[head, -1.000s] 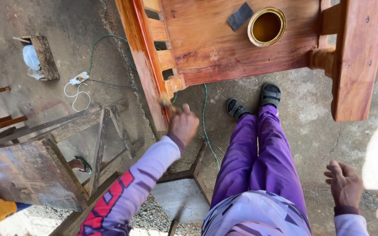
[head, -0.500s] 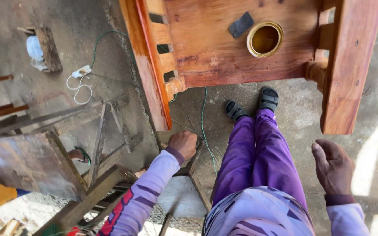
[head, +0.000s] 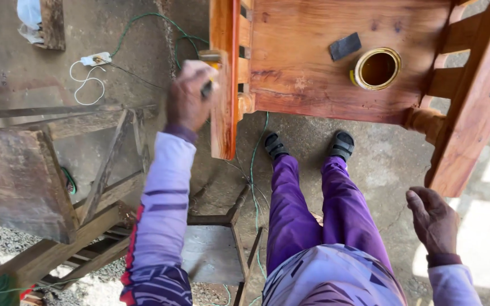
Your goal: The person applies a dark wood finish to a wooden chair using a paintbrush. They repeatedly dip the brush into a can of varnish and coat the chair's legs, seat, and backrest. The chair is positioned upside down on a concrete floor.
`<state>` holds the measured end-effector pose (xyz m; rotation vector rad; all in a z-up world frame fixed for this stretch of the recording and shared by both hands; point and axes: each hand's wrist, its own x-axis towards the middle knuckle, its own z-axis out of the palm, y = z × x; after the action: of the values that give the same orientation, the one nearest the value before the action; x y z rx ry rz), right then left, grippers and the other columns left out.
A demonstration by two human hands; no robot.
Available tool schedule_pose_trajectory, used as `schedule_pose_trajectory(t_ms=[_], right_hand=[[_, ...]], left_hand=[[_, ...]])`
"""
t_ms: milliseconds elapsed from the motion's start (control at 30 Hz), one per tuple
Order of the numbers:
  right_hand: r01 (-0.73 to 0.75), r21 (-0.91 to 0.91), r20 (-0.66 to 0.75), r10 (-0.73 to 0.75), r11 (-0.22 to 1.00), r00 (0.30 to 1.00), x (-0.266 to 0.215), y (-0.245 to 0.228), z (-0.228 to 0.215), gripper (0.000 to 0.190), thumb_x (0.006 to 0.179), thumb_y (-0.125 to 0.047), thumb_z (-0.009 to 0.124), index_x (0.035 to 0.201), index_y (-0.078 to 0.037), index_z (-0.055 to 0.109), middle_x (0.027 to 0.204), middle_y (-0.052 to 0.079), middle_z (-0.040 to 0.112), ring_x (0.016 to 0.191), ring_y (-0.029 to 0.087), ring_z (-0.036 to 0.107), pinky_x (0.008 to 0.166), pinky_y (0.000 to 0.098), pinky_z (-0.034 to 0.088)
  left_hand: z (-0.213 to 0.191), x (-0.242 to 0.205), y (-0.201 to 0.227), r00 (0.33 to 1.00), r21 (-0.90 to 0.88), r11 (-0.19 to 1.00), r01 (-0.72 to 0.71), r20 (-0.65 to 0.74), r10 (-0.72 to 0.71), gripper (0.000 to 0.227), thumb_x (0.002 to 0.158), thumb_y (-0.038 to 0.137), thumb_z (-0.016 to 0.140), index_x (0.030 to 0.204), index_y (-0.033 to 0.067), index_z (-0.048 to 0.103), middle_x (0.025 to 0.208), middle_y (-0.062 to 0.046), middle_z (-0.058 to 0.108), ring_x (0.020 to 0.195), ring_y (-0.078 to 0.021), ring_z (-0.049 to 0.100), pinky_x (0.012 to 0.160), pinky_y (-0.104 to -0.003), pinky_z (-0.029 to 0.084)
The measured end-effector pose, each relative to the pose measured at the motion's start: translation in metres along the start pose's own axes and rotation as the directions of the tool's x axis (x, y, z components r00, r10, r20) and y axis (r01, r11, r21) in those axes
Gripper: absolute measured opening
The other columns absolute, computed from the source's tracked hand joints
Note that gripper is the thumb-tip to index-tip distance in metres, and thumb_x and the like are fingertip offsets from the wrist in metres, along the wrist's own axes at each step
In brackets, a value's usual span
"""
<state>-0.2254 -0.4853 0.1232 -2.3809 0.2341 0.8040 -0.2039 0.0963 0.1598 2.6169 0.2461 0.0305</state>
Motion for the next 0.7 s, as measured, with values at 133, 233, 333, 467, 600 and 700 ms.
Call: schedule_pose_trajectory(t_ms=[133,233,333,467,600,700], right_hand=[[-0.119,0.113,-0.059,0.126,0.986,0.990,-0.018,0.021,0.041,0.036,0.107,-0.035,0.067,0.122,-0.003,0.073,0.101,0.013,0.077,0.091,0.021,0.073,0.081,0.0342,0.055],[-0.195,0.150,-0.026,0.201,0.969,0.979,-0.047,0.020,0.069,0.039,0.105,-0.036,0.065,0.122,-0.002,0.073,0.103,0.013,0.076,0.089,0.021,0.073,0.078,0.0346,0.056],[-0.317,0.165,0.003,0.321,0.934,0.947,-0.073,0.023,0.100,0.040,0.103,-0.036,0.063,0.123,-0.002,0.073,0.104,0.013,0.077,0.089,0.021,0.074,0.075,0.0350,0.057],[-0.440,0.210,0.030,0.444,0.873,0.896,-0.112,0.071,0.143,0.041,0.102,-0.036,0.063,0.122,-0.001,0.073,0.105,0.014,0.078,0.088,0.023,0.075,0.072,0.0364,0.058],[-0.589,0.269,0.058,0.598,0.762,0.799,-0.155,0.120,0.167,0.046,0.101,-0.039,0.064,0.123,0.001,0.072,0.107,0.016,0.078,0.088,0.026,0.075,0.069,0.0387,0.059],[-0.665,0.293,0.079,0.676,0.687,0.733,-0.191,0.151,0.177,0.049,0.101,-0.040,0.065,0.124,0.002,0.072,0.108,0.017,0.078,0.088,0.028,0.074,0.069,0.0397,0.059]], left_hand=[[0.036,-0.087,-0.005,0.981,-0.024,0.991,0.135,0.143,-0.130,0.029,0.094,0.003,0.076,0.123,0.0086,0.072,0.126,-0.013,0.070,0.100,-0.0266,0.072,0.084,-0.034,0.063],[0.026,-0.172,0.005,0.983,-0.028,0.999,0.045,0.177,-0.039,0.036,0.082,0.003,0.077,0.118,0.0060,0.071,0.120,-0.014,0.070,0.102,-0.0282,0.072,0.086,-0.034,0.063],[0.014,-0.201,-0.005,0.951,-0.081,0.996,0.039,0.308,-0.012,0.030,0.080,0.016,0.082,0.108,0.0090,0.076,0.107,-0.011,0.072,0.092,-0.0268,0.073,0.082,-0.038,0.062],[0.004,-0.108,-0.032,0.835,-0.111,0.991,0.070,0.551,0.003,0.017,0.088,0.017,0.075,0.104,0.0127,0.079,0.107,-0.011,0.071,0.085,-0.0250,0.072,0.076,-0.038,0.062],[0.021,-0.006,-0.062,0.939,-0.174,0.984,0.033,0.342,0.029,0.020,0.086,0.017,0.077,0.104,0.0088,0.076,0.102,-0.013,0.071,0.088,-0.0278,0.072,0.079,-0.041,0.061],[0.015,0.029,-0.054,0.988,-0.242,0.959,-0.149,0.003,0.154,0.028,0.085,0.007,0.078,0.113,0.0077,0.074,0.111,-0.013,0.070,0.096,-0.0304,0.072,0.085,-0.041,0.061]])
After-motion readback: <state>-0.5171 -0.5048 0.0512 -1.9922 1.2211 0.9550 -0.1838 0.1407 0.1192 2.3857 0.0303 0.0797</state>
